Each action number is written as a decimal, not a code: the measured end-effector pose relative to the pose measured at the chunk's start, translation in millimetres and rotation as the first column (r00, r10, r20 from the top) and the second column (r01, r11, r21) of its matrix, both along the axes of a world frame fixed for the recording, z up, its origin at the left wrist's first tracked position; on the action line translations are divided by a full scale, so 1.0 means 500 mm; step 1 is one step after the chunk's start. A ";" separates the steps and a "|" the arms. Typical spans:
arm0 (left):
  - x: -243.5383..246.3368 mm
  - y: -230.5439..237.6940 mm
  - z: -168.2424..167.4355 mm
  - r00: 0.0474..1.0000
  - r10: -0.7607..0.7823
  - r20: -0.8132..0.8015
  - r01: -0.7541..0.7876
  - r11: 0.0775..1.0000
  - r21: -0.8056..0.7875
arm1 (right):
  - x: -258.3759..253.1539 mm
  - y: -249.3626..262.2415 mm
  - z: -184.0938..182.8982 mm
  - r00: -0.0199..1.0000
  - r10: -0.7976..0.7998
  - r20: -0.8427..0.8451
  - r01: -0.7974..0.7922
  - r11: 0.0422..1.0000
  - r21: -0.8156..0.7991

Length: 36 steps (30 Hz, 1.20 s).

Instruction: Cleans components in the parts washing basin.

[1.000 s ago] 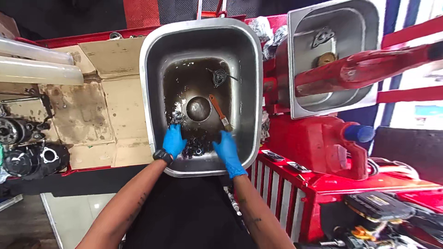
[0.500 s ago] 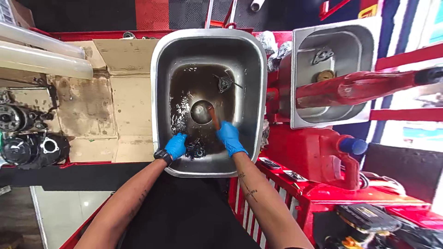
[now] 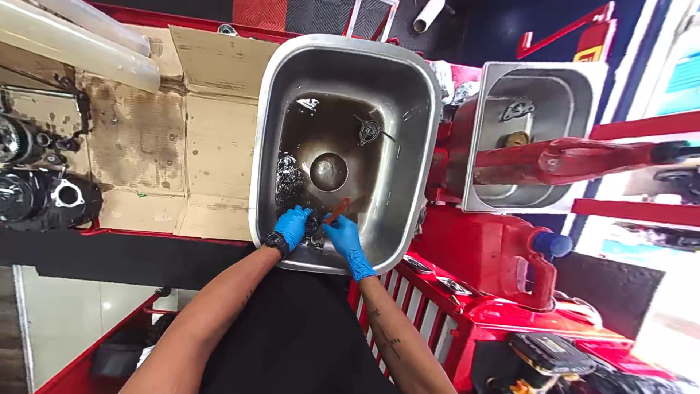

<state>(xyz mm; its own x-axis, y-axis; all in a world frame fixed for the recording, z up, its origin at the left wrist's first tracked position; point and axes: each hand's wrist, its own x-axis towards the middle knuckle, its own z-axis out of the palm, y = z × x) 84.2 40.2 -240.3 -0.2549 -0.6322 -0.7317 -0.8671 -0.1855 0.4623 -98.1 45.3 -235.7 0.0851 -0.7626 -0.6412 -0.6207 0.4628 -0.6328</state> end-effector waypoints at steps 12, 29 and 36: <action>-0.011 0.006 0.019 0.982 -0.189 -0.018 0.189 0.978 0.086 | -0.034 -0.015 0.011 0.996 0.062 -0.063 -0.061 0.998 0.009; 0.017 0.009 0.025 0.959 0.115 0.258 -0.139 0.987 0.077 | 0.053 0.004 0.055 0.890 0.317 -0.326 -0.263 0.944 0.199; -0.035 0.010 0.031 0.981 0.099 0.166 -0.118 0.987 0.107 | 0.073 -0.004 0.041 0.901 0.315 -0.298 -0.295 0.949 0.109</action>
